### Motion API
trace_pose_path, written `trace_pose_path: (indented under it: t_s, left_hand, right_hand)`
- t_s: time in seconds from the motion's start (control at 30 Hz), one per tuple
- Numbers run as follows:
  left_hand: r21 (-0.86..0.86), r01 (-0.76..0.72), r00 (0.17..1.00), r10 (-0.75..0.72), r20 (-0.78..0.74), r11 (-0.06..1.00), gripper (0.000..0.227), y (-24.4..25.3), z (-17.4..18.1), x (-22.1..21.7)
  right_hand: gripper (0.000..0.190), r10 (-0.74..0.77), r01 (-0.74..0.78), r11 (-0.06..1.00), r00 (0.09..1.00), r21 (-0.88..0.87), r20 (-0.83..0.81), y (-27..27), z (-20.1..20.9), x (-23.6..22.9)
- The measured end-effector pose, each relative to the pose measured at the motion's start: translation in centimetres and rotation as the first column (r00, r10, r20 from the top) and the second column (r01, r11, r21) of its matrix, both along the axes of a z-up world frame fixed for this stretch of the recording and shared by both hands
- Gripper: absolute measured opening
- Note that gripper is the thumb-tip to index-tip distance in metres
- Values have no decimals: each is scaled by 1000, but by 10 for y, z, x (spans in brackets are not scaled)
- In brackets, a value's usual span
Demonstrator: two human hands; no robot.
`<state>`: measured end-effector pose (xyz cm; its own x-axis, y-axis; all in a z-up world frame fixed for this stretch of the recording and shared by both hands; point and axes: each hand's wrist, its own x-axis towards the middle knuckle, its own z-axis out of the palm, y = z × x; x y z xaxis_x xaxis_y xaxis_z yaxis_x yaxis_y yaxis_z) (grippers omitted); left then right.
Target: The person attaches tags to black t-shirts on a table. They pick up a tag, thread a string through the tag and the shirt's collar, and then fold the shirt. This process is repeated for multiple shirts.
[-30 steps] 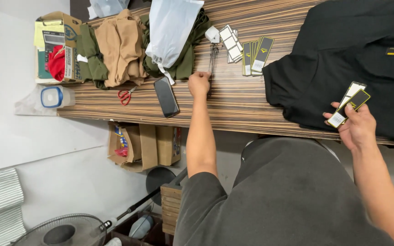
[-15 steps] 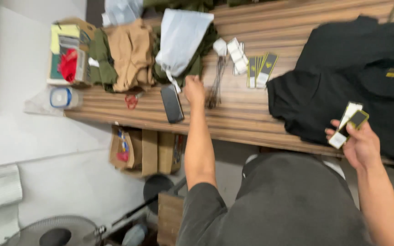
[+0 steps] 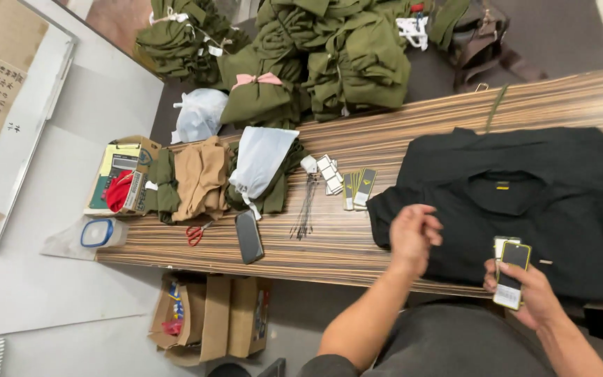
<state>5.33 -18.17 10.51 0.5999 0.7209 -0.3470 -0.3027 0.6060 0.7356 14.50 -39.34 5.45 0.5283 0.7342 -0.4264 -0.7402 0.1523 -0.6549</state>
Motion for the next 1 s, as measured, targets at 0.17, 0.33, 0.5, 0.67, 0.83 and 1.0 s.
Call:
trace_pose_path:
  t_s: [0.17, 0.33, 0.5, 0.67, 0.83, 1.0]
  left_hand:
    - [91, -48, 984, 31, 177, 995, 22, -92, 50, 58]
    - [239, -127, 965, 64, 256, 963, 22, -131, 62, 81]
    - [317, -259, 959, 204, 196, 912, 26, -139, 51, 93]
    - [343, -263, 963, 221, 156, 902, 27, -142, 50, 94]
    - [401, -123, 991, 130, 10, 908, 20, -137, 49, 76]
    - [611, 430, 881, -163, -444, 665, 14, -141, 57, 46]
  right_hand:
    - [44, 39, -39, 999, 997, -10, 68, -5, 23, 4]
    - [39, -12, 47, 990, 969, -136, 246, -30, -1, 30]
    - [20, 142, 65, 918, 866, -390, 479, -39, 66, 35]
    - [17, 214, 32, 912, 814, -410, 540, -39, 60, 47]
    - [16, 100, 23, 963, 896, -270, 433, -39, 43, 61]
    - [16, 98, -21, 971, 943, -237, 319, -56, 36, 75]
